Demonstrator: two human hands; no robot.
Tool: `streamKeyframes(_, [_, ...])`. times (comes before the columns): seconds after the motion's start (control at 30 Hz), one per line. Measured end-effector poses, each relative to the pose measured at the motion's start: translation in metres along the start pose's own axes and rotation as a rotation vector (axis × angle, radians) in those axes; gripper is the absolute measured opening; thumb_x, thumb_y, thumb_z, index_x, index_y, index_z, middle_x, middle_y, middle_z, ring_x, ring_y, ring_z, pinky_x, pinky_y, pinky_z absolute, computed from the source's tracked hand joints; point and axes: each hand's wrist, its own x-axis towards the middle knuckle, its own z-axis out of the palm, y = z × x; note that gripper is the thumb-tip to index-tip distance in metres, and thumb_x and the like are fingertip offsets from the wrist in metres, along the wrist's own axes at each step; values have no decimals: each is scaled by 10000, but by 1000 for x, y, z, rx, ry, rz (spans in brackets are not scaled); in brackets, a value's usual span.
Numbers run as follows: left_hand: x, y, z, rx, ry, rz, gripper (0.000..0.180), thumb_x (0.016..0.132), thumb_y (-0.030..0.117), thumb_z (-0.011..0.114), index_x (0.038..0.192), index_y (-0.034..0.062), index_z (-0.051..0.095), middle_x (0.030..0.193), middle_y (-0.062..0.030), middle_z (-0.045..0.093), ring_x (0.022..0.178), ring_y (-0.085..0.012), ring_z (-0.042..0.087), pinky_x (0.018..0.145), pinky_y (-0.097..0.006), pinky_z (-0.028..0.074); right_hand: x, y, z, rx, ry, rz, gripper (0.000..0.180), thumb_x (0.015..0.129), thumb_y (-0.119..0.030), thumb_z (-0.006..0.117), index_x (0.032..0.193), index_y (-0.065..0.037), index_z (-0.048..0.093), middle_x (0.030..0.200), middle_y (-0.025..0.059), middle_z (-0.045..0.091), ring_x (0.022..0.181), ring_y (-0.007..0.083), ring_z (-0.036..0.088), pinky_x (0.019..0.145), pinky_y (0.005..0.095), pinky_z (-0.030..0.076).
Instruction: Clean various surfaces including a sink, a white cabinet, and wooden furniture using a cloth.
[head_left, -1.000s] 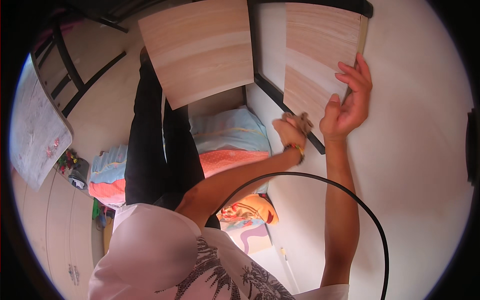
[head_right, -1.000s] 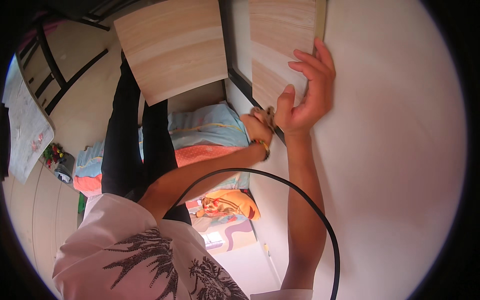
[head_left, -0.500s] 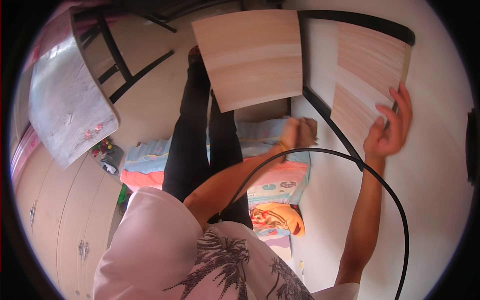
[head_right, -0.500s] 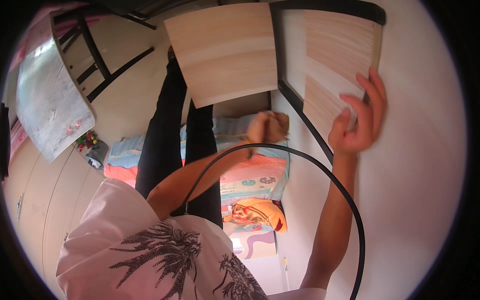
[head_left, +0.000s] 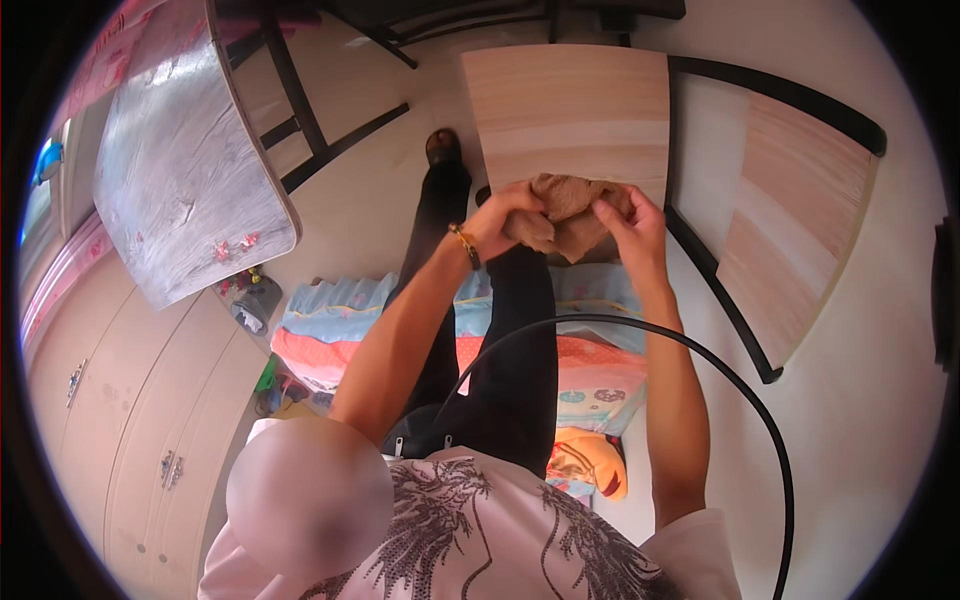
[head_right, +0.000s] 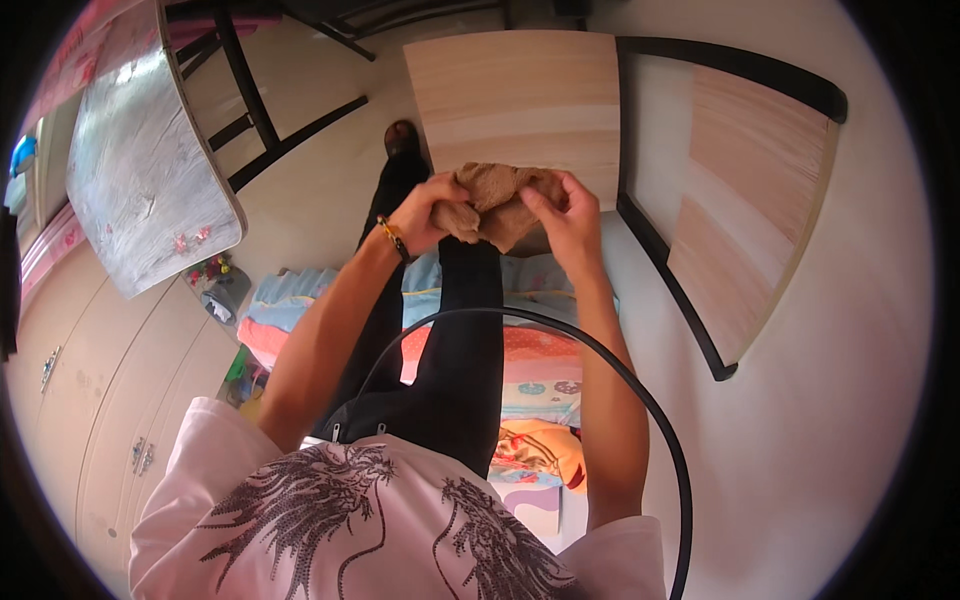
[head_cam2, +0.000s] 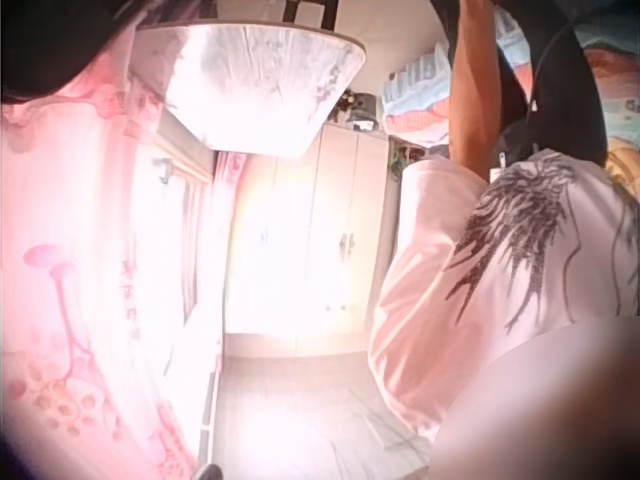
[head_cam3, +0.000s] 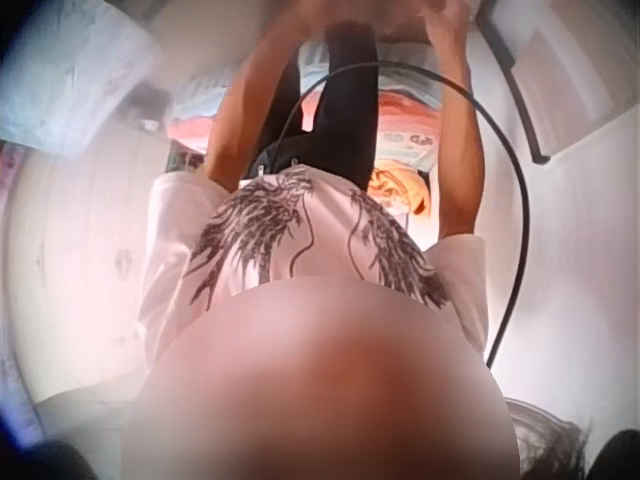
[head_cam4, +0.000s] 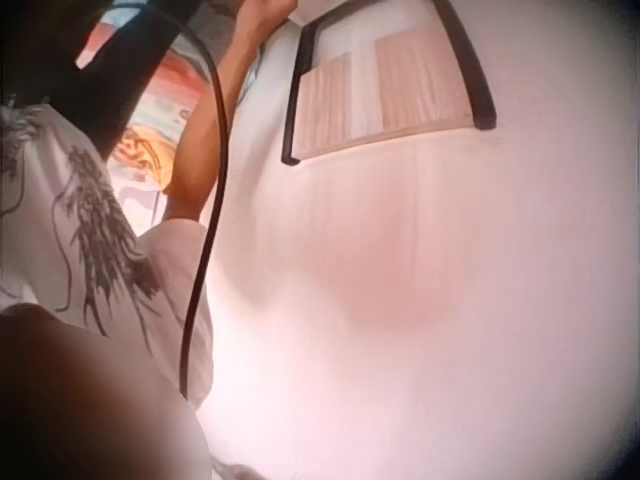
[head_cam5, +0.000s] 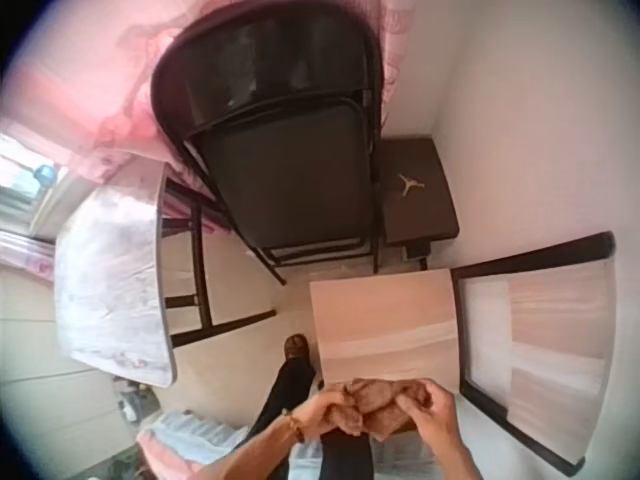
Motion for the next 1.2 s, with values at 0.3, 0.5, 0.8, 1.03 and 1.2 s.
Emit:
streamKeyframes(0.3, [8, 7, -97, 395, 243, -162, 358, 885, 160, 533, 1202, 11, 609, 1197, -115, 600, 1122, -249, 615, 922, -436, 575, 21, 52, 24, -207, 124, -39, 306, 967, -119, 698, 1248, -21, 629, 1075, 38, 689, 962, 88, 628, 864, 247, 508])
streamKeyframes(0.5, [6, -32, -135, 368, 161, -160, 398, 937, 271, 607, 1263, 43, 599, 1247, -100, 586, 1171, -265, 585, 952, -464, 569, 34, 103, 16, -189, 72, -23, 298, 960, -138, 703, 1216, 2, 642, 1057, 56, 702, 969, 119, 632, 873, 276, 512])
streamKeyframes(0.8, [77, -170, -138, 1453, 491, 575, 572, 708, 304, 872, 1181, 86, 636, 1332, -154, 575, 1242, -399, 489, 1054, -462, 445, 59, 188, -24, -306, -203, -71, 247, 949, -78, 667, 1181, 2, 633, 1066, 55, 685, 982, 123, 624, 876, 288, 513])
streamKeyframes(1.03, [0, -208, -132, 1205, 442, 464, 303, 727, 134, 752, 937, 61, 546, 940, -127, 679, 907, -350, 640, 859, -429, 511, -26, 194, -58, -83, -366, 73, 286, 914, -32, 611, 1198, -9, 629, 1085, 51, 676, 1019, 124, 613, 914, 275, 481])
streamKeyframes(1.2, [-42, -211, -137, 1293, 636, 604, 296, 748, 94, 749, 981, 59, 570, 974, -122, 670, 965, -328, 636, 868, -415, 510, -54, 211, -42, -227, -226, 89, 366, 892, -15, 635, 1257, -32, 605, 1145, 93, 671, 1098, 187, 617, 957, 327, 484])
